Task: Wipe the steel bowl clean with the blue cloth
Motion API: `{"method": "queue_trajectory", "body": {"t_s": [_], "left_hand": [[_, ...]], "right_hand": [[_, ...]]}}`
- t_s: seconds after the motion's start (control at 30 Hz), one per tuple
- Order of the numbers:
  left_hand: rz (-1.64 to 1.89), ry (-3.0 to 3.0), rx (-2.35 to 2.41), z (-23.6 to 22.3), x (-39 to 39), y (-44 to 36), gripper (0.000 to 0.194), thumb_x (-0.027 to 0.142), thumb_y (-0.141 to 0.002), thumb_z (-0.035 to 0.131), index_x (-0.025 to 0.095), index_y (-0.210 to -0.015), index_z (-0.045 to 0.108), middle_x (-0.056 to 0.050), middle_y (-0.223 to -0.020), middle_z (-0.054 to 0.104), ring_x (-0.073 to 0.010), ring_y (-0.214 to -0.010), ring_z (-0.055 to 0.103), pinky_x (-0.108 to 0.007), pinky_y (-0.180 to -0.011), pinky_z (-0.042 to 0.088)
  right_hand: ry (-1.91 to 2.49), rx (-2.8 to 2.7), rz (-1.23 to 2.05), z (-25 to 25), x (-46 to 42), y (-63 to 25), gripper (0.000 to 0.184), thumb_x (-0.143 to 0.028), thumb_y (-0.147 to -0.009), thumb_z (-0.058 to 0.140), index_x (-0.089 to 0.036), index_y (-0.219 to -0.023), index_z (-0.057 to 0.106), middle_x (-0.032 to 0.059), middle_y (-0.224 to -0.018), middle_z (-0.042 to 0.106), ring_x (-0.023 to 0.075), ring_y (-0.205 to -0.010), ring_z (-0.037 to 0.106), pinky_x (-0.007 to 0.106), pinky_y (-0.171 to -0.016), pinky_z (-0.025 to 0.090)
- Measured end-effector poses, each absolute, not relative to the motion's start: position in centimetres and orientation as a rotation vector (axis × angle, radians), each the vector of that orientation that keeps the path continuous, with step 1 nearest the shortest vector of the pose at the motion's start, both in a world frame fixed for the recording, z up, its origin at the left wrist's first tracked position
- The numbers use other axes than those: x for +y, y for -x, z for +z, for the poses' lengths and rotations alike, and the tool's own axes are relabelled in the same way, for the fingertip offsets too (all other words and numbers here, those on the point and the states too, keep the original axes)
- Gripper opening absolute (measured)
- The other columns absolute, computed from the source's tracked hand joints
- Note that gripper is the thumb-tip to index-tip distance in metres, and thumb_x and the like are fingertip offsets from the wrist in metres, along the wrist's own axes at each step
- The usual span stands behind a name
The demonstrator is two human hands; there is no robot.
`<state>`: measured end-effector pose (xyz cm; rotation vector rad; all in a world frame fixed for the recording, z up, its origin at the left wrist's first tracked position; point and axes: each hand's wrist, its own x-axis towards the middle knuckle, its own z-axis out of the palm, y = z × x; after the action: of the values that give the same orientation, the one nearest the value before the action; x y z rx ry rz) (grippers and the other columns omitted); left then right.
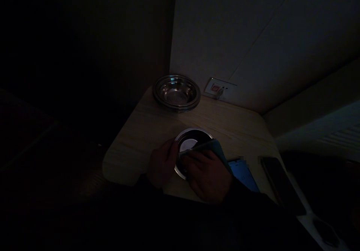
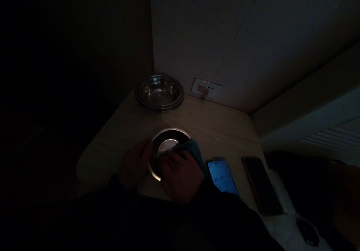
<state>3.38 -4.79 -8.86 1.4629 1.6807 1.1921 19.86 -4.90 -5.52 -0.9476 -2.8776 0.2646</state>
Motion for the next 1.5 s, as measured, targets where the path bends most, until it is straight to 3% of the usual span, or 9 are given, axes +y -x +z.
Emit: {"method": "queue_trajectory", "body": {"t_s": [0.17,0.33,0.47,0.7,0.9,1.1,1.27,1.4,1.5], "left_hand": [[1.196,-1.425,1.662,-9.0,-4.7,-3.4,0.033,0.036,-0.087,0.039,0.017,-0.092,0.065,-0.003,-0.082,0.071,-0.0149,-0.073,0.064,-0.021,-0.062,0.047],[1.208,-1.428,1.682,-9.3,-4.7,-3.2,0.033,0.035,-0.087,0.039,0.017,-0.094,0.065,-0.003,-0.083,0.071,-0.0145,-0.073,0.064,-0.021,-0.063,0.047],[1.205,-1.411,1.667,-9.7,-4.6,-3.0,0.033,0.036,-0.086,0.040,0.017,-0.094,0.065,-0.003,-0.084,0.071,-0.0148,-0.073,0.064,-0.021,-0.063,0.048],[1.199,-1.410,1.692,-9.7,-4.4,-2.8,0.032,0.035,-0.086,0.041,0.016,-0.092,0.066,-0.002,-0.080,0.071,-0.0139,-0.069,0.063,-0.021,-0.062,0.048],[1.252,-1.413,1.611,-9.7,-4.6,-2.9,0.031,0.035,-0.086,0.042,0.018,-0.096,0.066,-0.002,-0.089,0.071,-0.0144,-0.079,0.065,-0.020,-0.068,0.049],[1.241,-1.500,1.656,-9.3,-4.7,-3.1,0.031,0.033,-0.087,0.040,0.016,-0.092,0.065,-0.002,-0.080,0.071,-0.0132,-0.068,0.064,-0.020,-0.061,0.048],[1.217,-1.484,1.648,-9.1,-4.7,-3.0,0.031,0.034,-0.087,0.039,0.018,-0.093,0.065,-0.002,-0.084,0.071,-0.0139,-0.073,0.065,-0.020,-0.063,0.048],[1.207,-1.478,1.654,-9.1,-4.7,-3.0,0.031,0.034,-0.087,0.040,0.017,-0.091,0.066,-0.003,-0.083,0.071,-0.0143,-0.073,0.065,-0.020,-0.063,0.047],[1.201,-1.431,1.654,-9.0,-4.7,-3.0,0.032,0.034,-0.087,0.040,0.016,-0.093,0.065,-0.002,-0.081,0.071,-0.0141,-0.073,0.065,-0.020,-0.063,0.047]], "right_hand": [[0.989,-2.883,0.242,-5.6,-4.9,-20.0,0.032,-0.020,-0.079,0.049,-0.014,-0.109,0.055,0.0079,-0.103,0.066,0.0226,-0.103,0.052,0.041,-0.086,0.032],[0.974,-2.882,0.244,-5.6,-4.8,-19.6,0.031,-0.020,-0.080,0.048,-0.014,-0.110,0.054,0.0098,-0.111,0.063,0.0235,-0.110,0.048,0.042,-0.090,0.031],[1.020,-2.874,0.272,-5.8,-4.8,-19.7,0.025,-0.020,-0.079,0.048,-0.016,-0.102,0.057,0.0082,-0.100,0.067,0.0228,-0.103,0.052,0.042,-0.089,0.031],[1.032,-2.845,0.277,-6.0,-4.4,-18.5,0.033,-0.022,-0.083,0.044,-0.013,-0.114,0.051,0.0102,-0.114,0.061,0.0238,-0.111,0.048,0.042,-0.091,0.031],[1.062,-2.874,0.374,-5.5,-5.3,-20.4,0.025,-0.020,-0.077,0.048,-0.014,-0.100,0.058,0.0093,-0.104,0.066,0.0234,-0.101,0.054,0.042,-0.092,0.032],[1.032,-2.820,0.364,-5.8,-5.1,-18.7,0.036,-0.020,-0.080,0.046,-0.014,-0.115,0.052,0.0094,-0.119,0.058,0.0222,-0.117,0.044,0.042,-0.098,0.029],[1.053,-2.839,0.312,-5.8,-5.2,-19.6,0.033,-0.021,-0.078,0.049,-0.015,-0.110,0.055,0.0087,-0.109,0.064,0.0234,-0.107,0.051,0.043,-0.096,0.030],[1.038,-2.847,0.250,-5.8,-5.1,-19.8,0.039,-0.020,-0.080,0.046,-0.012,-0.118,0.051,0.0118,-0.119,0.059,0.0244,-0.114,0.047,0.044,-0.094,0.031],[1.018,-2.856,0.275,-5.7,-5.0,-19.7,0.035,-0.019,-0.080,0.046,-0.014,-0.113,0.053,0.0104,-0.112,0.063,0.0238,-0.108,0.051,0.043,-0.091,0.032]]}}
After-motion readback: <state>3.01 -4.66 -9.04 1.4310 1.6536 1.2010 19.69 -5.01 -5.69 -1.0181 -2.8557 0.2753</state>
